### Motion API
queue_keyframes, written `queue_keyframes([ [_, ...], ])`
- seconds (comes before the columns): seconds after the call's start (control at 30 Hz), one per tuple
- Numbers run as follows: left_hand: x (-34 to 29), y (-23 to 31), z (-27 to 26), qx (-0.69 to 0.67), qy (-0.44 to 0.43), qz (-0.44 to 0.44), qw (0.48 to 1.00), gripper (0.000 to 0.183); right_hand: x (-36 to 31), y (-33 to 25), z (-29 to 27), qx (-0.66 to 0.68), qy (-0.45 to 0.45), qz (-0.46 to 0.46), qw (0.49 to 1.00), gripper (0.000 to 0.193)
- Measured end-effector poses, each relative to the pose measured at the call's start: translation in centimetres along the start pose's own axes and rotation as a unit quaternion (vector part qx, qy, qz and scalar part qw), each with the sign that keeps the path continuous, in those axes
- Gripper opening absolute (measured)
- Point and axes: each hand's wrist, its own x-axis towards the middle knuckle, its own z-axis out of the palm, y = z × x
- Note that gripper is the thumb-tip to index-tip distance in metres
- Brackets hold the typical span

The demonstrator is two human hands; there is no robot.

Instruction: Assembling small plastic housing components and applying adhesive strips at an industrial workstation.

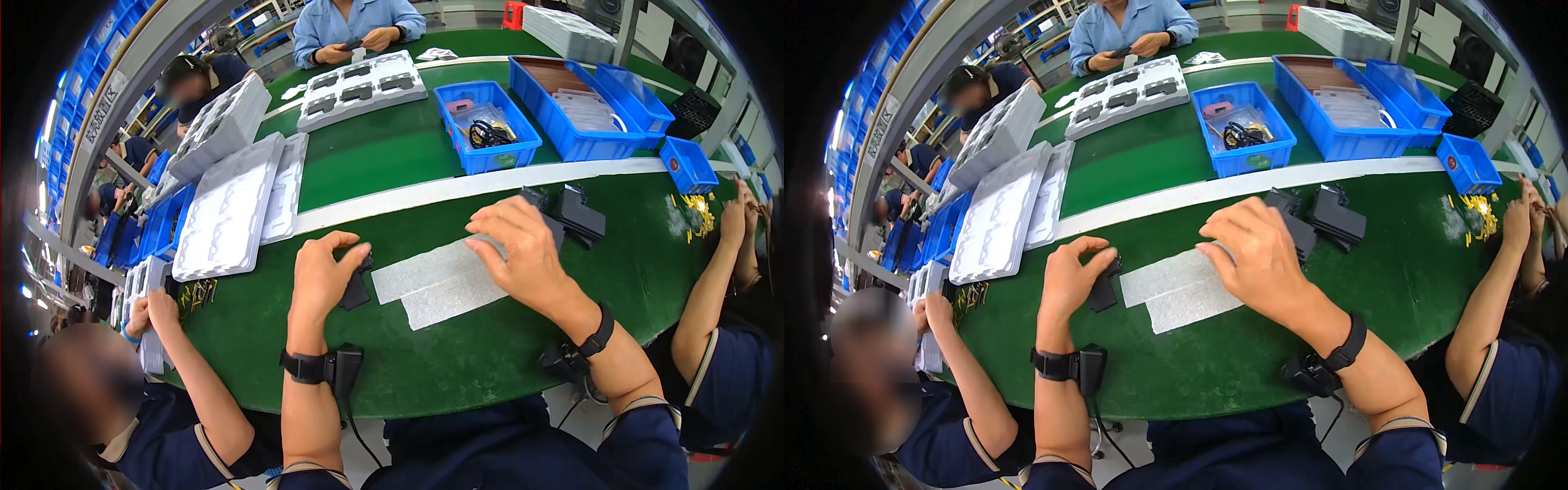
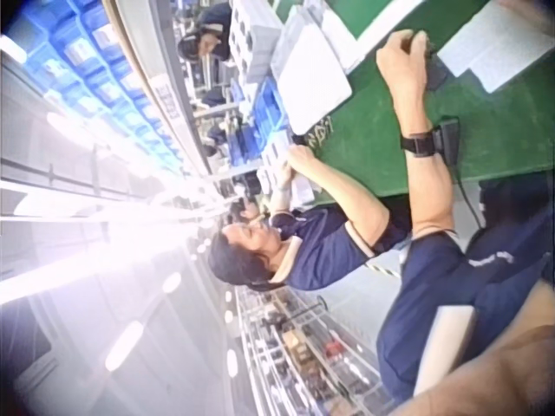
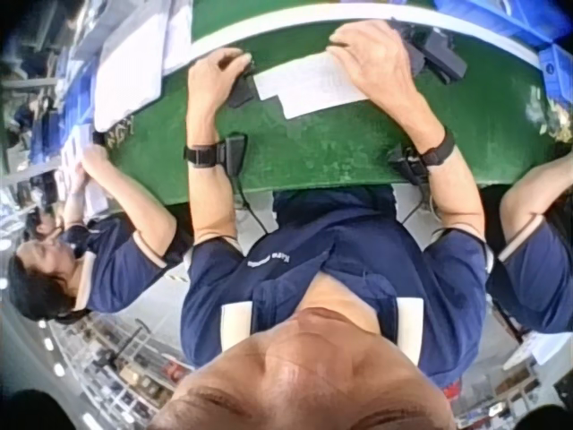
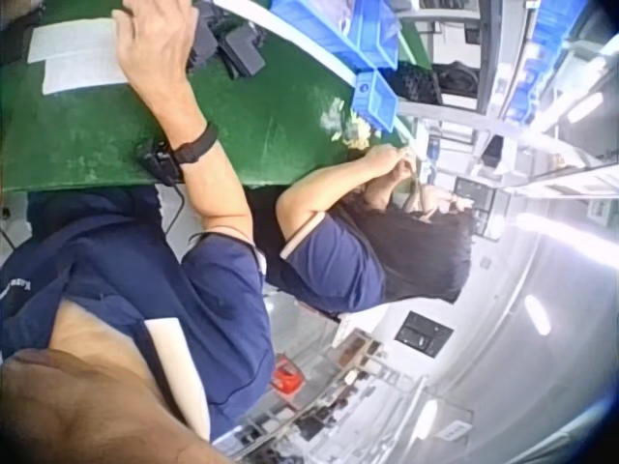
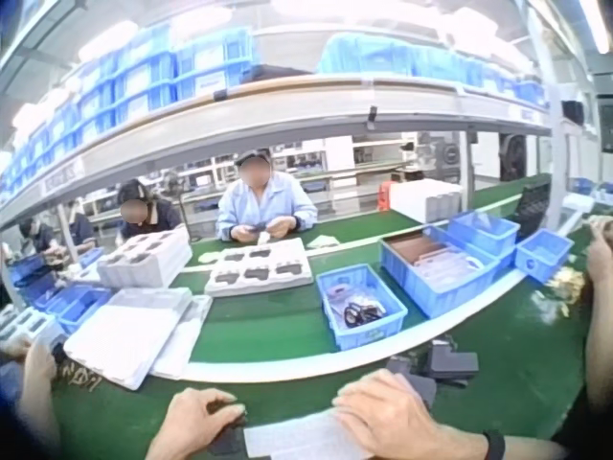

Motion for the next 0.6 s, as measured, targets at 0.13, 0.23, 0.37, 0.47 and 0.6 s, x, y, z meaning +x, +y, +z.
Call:
queue_keyframes([
  [0.13, -1.5, 0.4, -0.3, 0.121, -0.026, 0.09, 0.988, 0.058, 0.8, 0.9, -1.7, -0.126, 0.008, 0.01, 0.992, 0.018],
  [0.23, -1.9, 1.1, 0.3, 0.176, -0.042, 0.086, 0.98, 0.063, 0.7, 1.2, -2.6, -0.166, -0.02, 0.044, 0.985, 0.018],
  [0.37, -1.5, 1.4, 1.1, 0.192, -0.018, 0.062, 0.979, 0.065, 0.6, 0.9, -3.7, -0.248, -0.095, 0.113, 0.957, 0.024],
  [0.47, -0.6, 0.2, 1.8, 0.193, 0.043, 0.066, 0.978, 0.064, 0.6, 1.1, -4.2, -0.256, -0.13, 0.135, 0.949, 0.029],
  [0.6, 0.3, -0.5, 2.2, 0.188, 0.088, 0.076, 0.975, 0.063, 0.5, 1.4, -4.7, -0.252, -0.146, 0.155, 0.944, 0.032],
])
